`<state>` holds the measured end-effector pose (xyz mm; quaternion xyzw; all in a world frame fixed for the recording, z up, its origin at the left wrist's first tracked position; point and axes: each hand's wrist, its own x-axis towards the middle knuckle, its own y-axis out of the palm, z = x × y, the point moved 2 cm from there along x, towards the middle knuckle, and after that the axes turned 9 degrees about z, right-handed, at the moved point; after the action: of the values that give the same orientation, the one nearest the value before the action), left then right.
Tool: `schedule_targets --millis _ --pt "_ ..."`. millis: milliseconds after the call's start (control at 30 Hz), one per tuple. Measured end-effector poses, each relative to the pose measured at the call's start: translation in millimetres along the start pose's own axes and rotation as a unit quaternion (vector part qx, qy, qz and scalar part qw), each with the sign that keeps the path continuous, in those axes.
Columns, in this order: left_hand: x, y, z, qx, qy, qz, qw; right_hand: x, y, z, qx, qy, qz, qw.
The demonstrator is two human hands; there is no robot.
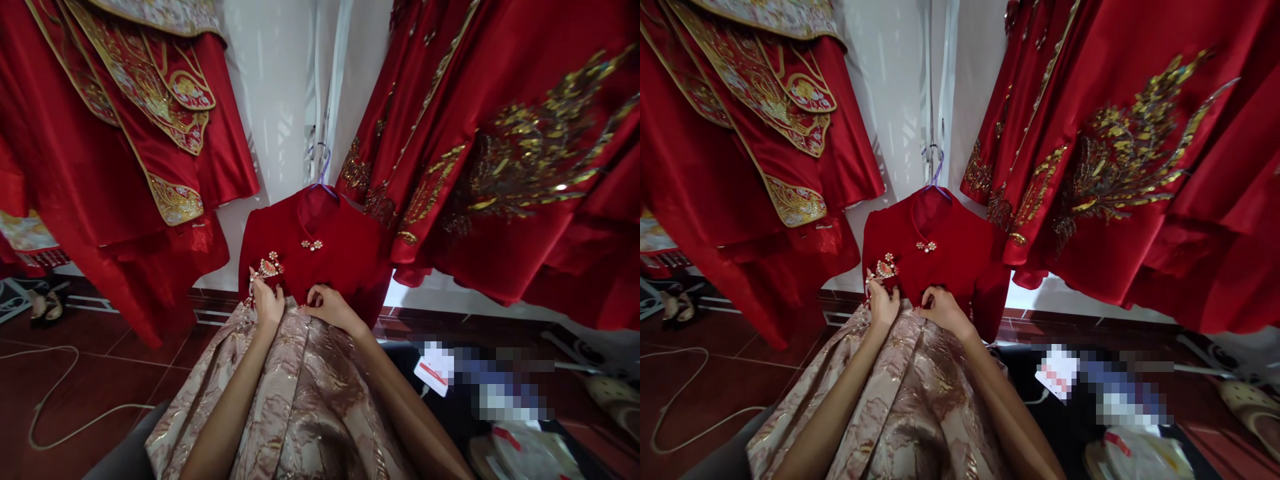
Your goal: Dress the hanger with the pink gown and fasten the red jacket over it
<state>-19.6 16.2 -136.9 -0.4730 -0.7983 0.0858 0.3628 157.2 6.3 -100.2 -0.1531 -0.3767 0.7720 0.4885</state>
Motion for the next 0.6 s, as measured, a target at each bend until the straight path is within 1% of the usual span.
schedule_targets --millis 67,100,133,200,233,267,300,333,367,400,433,467,500,567,600 --pt "-5 -3 9 -0.014 -0.001 -0.001 1.0 -2 -3 1 0.001 0.015 -0.005 1.0" --pt "-9 -9 13 -0.015 0.001 0.006 1.0 -3 -6 0 0.012 0.026 -0.005 1.0" --pt "-12 -17 16 -0.01 0.005 0.017 1.0 -4 -9 -1 0.03 0.038 -0.004 0.999" --pt "-17 -43 15 0.01 0.003 0.032 0.999 -7 -15 -4 0.092 0.063 0.012 0.994" --pt "-18 -59 9 0.02 -0.002 0.037 0.999 -9 -18 -4 0.13 0.07 0.025 0.989" --pt "-17 -76 2 0.029 -0.012 0.029 0.999 -10 -21 -4 0.165 0.07 0.038 0.983" --pt "-15 -91 -8 0.037 -0.017 0.038 0.998 -12 -25 -2 0.195 0.065 0.05 0.977" --pt "-13 -103 -20 0.046 -0.015 0.061 0.997 -14 -29 0 0.218 0.056 0.06 0.972" --pt "-11 -112 -31 0.052 -0.016 0.073 0.996 -16 -33 4 0.234 0.048 0.067 0.969" --pt "-10 -115 -42 0.051 -0.009 0.085 0.995 -18 -38 8 0.247 0.041 0.07 0.965" --pt "-11 -113 -50 0.041 0.002 0.099 0.994 -20 -43 12 0.259 0.037 0.07 0.962" --pt "-13 -104 -54 0.02 0.015 0.108 0.994 -22 -47 16 0.271 0.034 0.07 0.96" --pt "-18 -91 -56 -0.012 0.031 0.117 0.993 -25 -52 20 0.28 0.03 0.069 0.957" --pt "-32 -56 -49 -0.085 0.057 0.084 0.991 -29 -60 27 0.29 0.02 0.066 0.955" --pt "-40 -37 -43 -0.106 0.067 0.079 0.989 -32 -64 30 0.288 0.015 0.066 0.955"
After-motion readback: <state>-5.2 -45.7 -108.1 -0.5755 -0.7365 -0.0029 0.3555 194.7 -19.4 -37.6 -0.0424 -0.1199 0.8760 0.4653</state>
